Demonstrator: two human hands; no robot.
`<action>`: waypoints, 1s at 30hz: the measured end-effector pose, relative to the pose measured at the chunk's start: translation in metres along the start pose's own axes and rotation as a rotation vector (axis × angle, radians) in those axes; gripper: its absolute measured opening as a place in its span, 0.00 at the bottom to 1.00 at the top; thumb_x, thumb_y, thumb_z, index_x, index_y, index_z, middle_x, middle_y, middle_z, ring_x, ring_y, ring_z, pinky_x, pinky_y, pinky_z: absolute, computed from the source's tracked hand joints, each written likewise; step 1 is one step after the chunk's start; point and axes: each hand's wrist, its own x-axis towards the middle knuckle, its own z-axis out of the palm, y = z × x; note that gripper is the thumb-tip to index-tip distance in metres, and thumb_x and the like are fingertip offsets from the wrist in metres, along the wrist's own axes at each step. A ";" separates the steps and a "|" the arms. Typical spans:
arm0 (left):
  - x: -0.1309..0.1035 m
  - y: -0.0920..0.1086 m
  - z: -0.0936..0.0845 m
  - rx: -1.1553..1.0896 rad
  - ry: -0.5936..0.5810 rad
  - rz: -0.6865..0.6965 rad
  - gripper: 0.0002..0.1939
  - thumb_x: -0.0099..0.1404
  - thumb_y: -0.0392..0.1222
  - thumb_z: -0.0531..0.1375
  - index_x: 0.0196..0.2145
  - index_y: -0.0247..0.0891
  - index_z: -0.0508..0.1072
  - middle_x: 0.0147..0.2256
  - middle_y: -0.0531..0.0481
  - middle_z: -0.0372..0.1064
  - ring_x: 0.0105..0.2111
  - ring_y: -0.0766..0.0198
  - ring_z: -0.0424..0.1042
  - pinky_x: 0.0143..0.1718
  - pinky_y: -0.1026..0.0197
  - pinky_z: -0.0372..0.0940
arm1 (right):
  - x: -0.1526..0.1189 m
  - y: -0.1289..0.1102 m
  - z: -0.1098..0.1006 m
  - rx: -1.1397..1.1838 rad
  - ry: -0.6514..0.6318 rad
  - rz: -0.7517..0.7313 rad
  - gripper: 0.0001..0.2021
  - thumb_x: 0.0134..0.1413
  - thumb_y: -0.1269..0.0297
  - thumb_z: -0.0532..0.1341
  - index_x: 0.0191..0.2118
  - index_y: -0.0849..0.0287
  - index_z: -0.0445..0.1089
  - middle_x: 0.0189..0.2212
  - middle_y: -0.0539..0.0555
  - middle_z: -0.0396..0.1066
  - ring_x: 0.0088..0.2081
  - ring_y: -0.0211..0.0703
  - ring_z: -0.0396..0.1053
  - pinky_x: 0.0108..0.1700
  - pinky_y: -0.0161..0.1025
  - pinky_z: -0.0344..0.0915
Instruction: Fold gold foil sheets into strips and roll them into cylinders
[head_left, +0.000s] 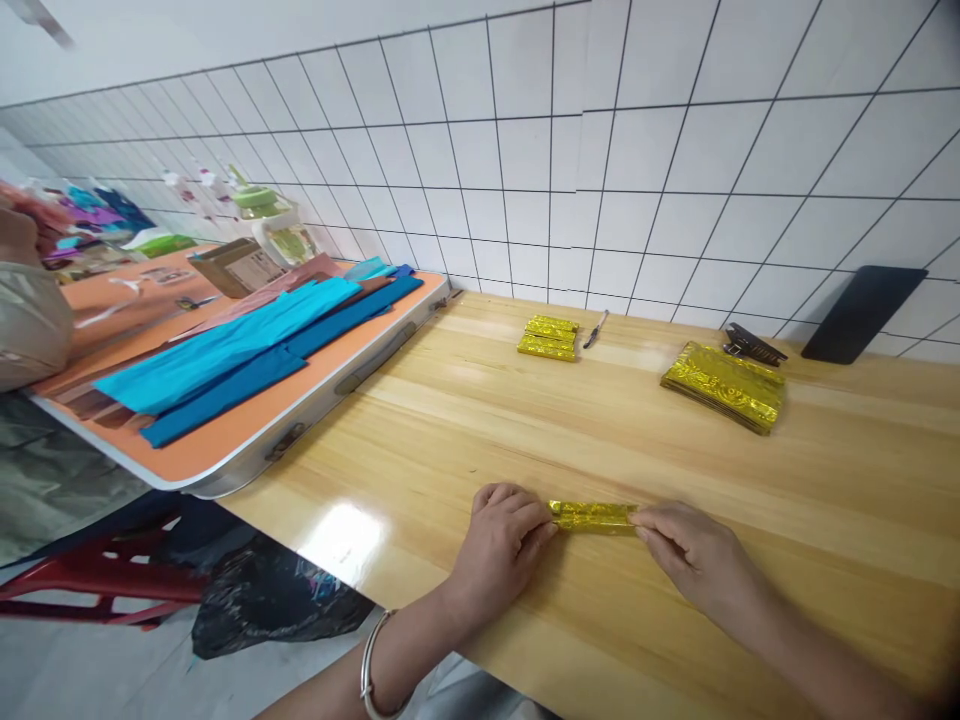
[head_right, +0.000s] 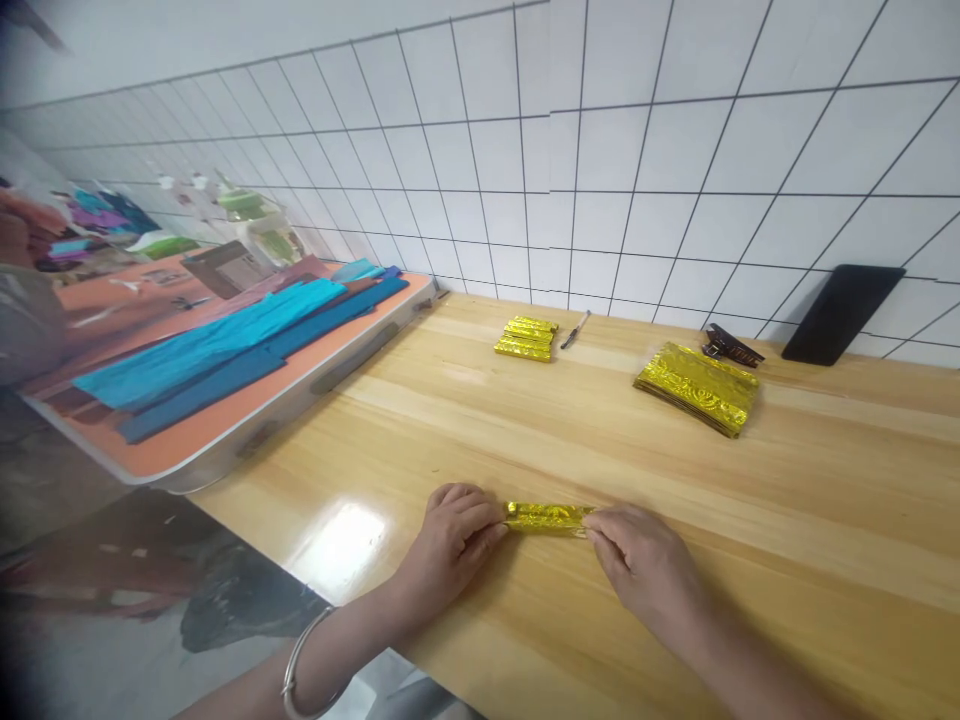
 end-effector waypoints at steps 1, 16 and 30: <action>0.001 0.000 0.001 -0.002 0.002 -0.010 0.10 0.68 0.42 0.51 0.34 0.42 0.72 0.32 0.51 0.71 0.37 0.61 0.65 0.44 0.55 0.54 | 0.001 0.000 0.000 0.014 -0.003 0.011 0.10 0.59 0.66 0.52 0.41 0.54 0.70 0.36 0.52 0.73 0.38 0.41 0.70 0.41 0.39 0.67; 0.005 0.003 0.006 -0.039 0.030 -0.078 0.12 0.68 0.43 0.50 0.33 0.41 0.70 0.31 0.50 0.69 0.36 0.61 0.63 0.43 0.55 0.54 | 0.003 0.002 0.002 -0.029 -0.018 0.128 0.11 0.58 0.62 0.52 0.39 0.52 0.72 0.34 0.51 0.74 0.33 0.41 0.71 0.35 0.36 0.67; 0.006 0.003 0.009 0.051 0.040 -0.153 0.09 0.66 0.42 0.53 0.30 0.41 0.71 0.29 0.50 0.67 0.35 0.60 0.62 0.41 0.56 0.54 | 0.009 -0.003 -0.003 -0.034 -0.026 0.151 0.11 0.57 0.63 0.52 0.37 0.51 0.73 0.32 0.49 0.75 0.32 0.40 0.71 0.34 0.36 0.67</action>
